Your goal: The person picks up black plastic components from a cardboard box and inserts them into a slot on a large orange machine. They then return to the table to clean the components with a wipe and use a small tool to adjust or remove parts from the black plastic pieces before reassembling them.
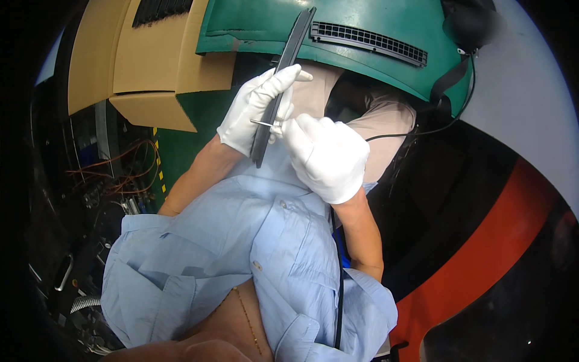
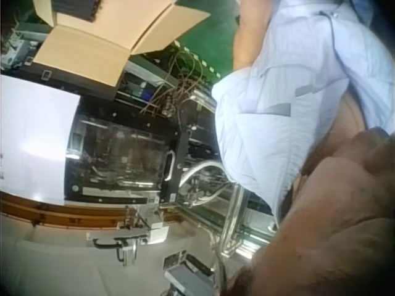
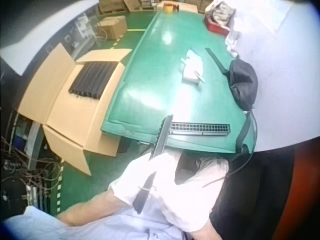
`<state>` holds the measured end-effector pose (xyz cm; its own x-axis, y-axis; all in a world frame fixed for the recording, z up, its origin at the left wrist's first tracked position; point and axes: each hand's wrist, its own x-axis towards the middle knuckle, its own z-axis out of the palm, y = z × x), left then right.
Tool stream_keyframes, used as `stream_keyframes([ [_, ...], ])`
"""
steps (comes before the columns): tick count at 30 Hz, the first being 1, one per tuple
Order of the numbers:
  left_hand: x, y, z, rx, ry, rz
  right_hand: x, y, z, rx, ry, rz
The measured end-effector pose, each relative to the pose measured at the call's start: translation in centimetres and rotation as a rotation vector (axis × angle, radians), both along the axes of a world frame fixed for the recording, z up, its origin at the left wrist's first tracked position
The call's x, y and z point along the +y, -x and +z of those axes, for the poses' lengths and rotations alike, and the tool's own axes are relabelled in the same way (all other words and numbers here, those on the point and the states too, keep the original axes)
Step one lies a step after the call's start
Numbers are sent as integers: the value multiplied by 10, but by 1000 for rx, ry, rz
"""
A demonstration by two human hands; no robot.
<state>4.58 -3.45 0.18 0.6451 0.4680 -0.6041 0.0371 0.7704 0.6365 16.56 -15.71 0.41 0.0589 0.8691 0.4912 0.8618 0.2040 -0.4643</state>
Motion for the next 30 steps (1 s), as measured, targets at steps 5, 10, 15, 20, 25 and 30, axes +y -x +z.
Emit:
stream_keyframes([
  [5,-3,0,-5,9,34,36,-10,4,7,-33,29,54],
  [10,-2,1,-9,3,30,30,-17,10,11,-82,51,55],
  [15,0,0,-3,11,-13,50,-22,17,11,-95,39,47],
  [20,0,-1,-9,-7,-16,43,-26,19,7,-34,2,31],
  [25,4,1,-10,-18,-4,44,-32,21,15,86,41,65],
  [30,-10,4,-10,2,5,28,-32,23,8,52,67,1],
])
